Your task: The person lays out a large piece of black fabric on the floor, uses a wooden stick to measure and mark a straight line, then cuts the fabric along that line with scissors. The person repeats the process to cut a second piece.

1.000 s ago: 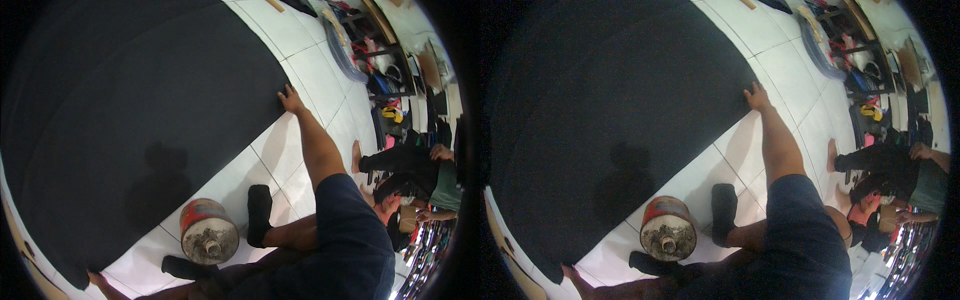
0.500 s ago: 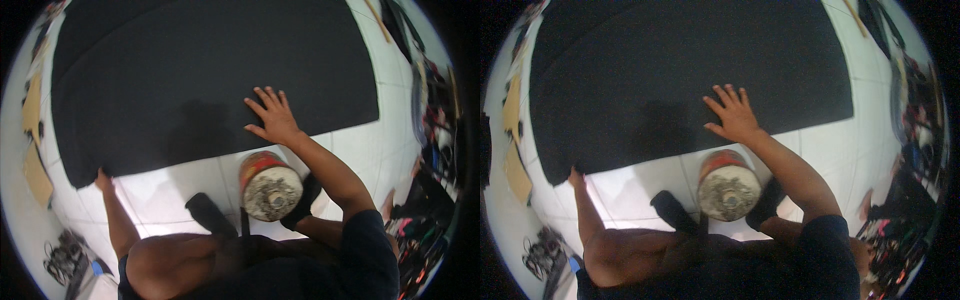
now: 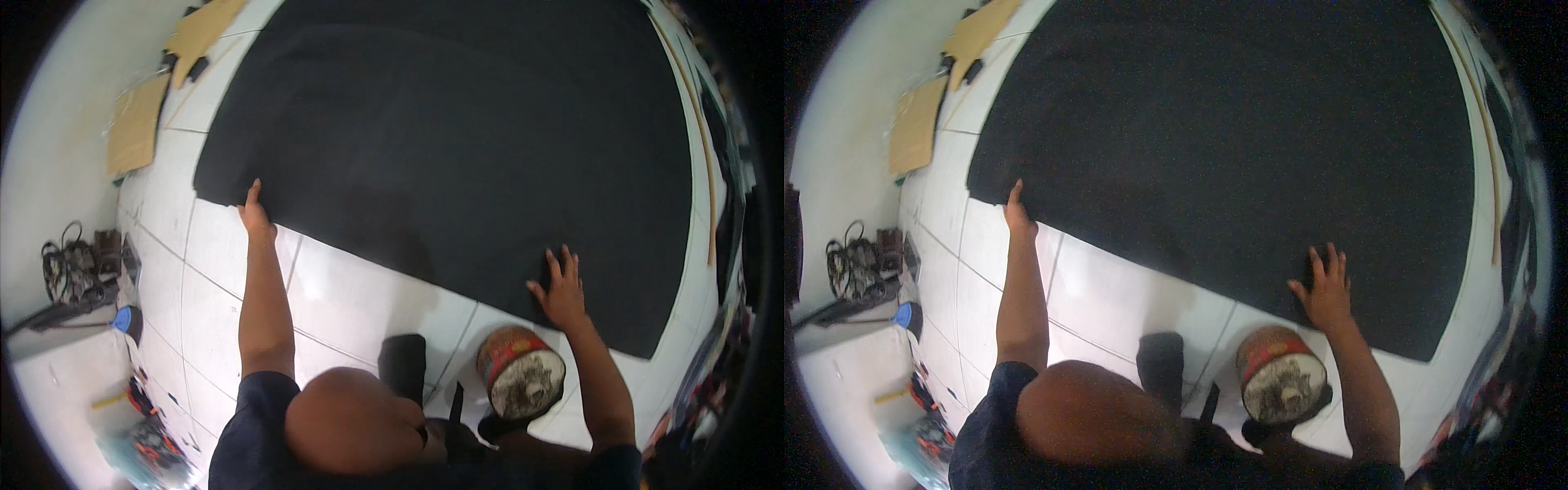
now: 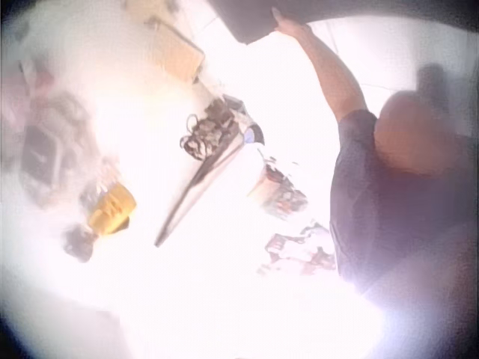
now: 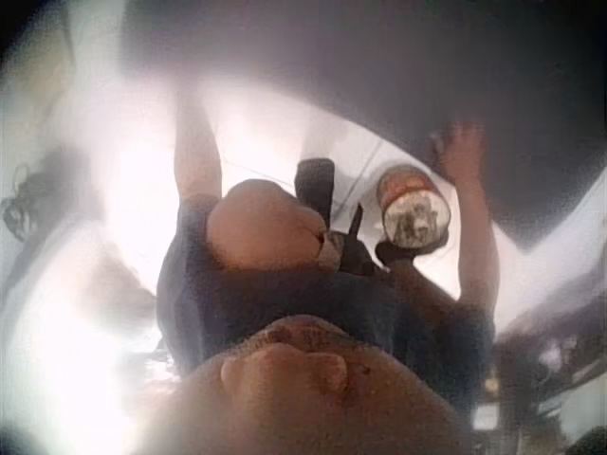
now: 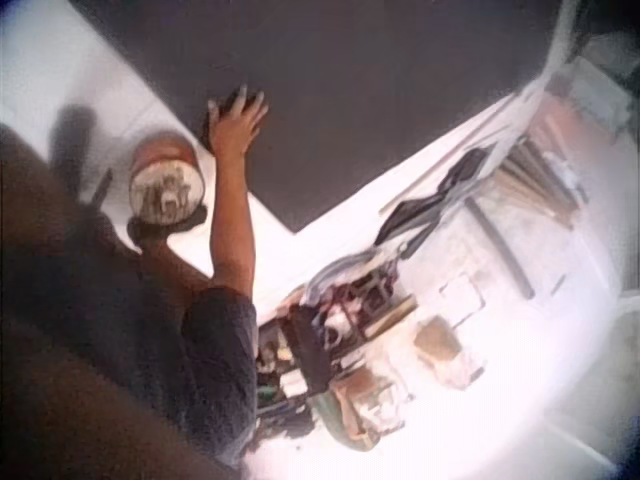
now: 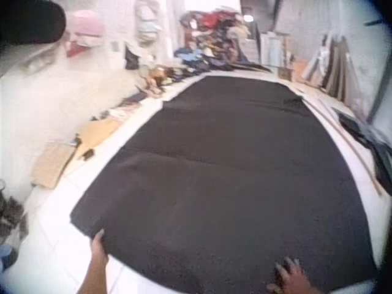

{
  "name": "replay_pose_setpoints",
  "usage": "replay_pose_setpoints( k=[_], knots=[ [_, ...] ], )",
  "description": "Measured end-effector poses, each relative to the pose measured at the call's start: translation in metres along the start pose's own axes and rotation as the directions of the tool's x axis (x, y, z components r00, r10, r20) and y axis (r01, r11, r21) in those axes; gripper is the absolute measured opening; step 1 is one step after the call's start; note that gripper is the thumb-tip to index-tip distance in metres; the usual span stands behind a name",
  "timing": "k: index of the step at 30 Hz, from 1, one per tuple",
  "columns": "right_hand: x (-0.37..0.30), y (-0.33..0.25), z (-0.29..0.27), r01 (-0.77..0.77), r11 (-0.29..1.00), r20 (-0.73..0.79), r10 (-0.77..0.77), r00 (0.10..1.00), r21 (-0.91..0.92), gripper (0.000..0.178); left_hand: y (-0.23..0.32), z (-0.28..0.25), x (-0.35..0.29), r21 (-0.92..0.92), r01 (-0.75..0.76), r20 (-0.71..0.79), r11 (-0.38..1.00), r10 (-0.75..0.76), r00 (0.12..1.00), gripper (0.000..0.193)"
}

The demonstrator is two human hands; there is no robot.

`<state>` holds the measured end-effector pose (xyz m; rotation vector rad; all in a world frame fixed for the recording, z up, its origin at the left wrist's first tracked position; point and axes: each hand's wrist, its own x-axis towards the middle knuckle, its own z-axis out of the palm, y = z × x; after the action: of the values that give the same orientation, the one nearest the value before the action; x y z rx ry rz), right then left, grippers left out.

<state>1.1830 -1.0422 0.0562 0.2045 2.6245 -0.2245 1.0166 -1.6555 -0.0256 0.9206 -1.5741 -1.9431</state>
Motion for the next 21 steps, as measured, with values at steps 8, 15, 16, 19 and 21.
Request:
replay_pose_setpoints(
  k=[8,15,16,19,21],
  knots=[
    [0.003,-0.02,-0.005,0.06,0.998,0.026,-0.06,0.998,0.001,0.082,0.108,0.001,0.138,-0.069,0.051,0.038,0.996,-0.049,0.998,0.065],
    [-0.003,0.004,0.001,0.035,0.999,-0.042,-0.037,0.998,-0.041,0.08,0.286,0.171,0.063,-0.095,-0.665,0.288,0.741,0.66,0.694,0.024],
    [-0.001,0.002,0.004,0.052,0.998,-0.037,-0.053,0.998,-0.025,0.081,0.308,0.164,0.021,-0.142,-0.679,0.321,0.721,0.682,0.657,0.023],
    [0.0,-0.012,-0.003,0.042,0.999,-0.016,-0.042,0.999,0.002,0.081,0.269,0.083,0.078,0.165,-0.627,0.26,0.761,0.58,0.772,0.041],
    [0.002,-0.012,-0.003,0.057,0.998,-0.034,-0.056,0.998,0.009,0.08,0.183,0.058,0.106,0.114,-0.451,0.007,0.885,0.453,0.891,0.05]
  ],
)
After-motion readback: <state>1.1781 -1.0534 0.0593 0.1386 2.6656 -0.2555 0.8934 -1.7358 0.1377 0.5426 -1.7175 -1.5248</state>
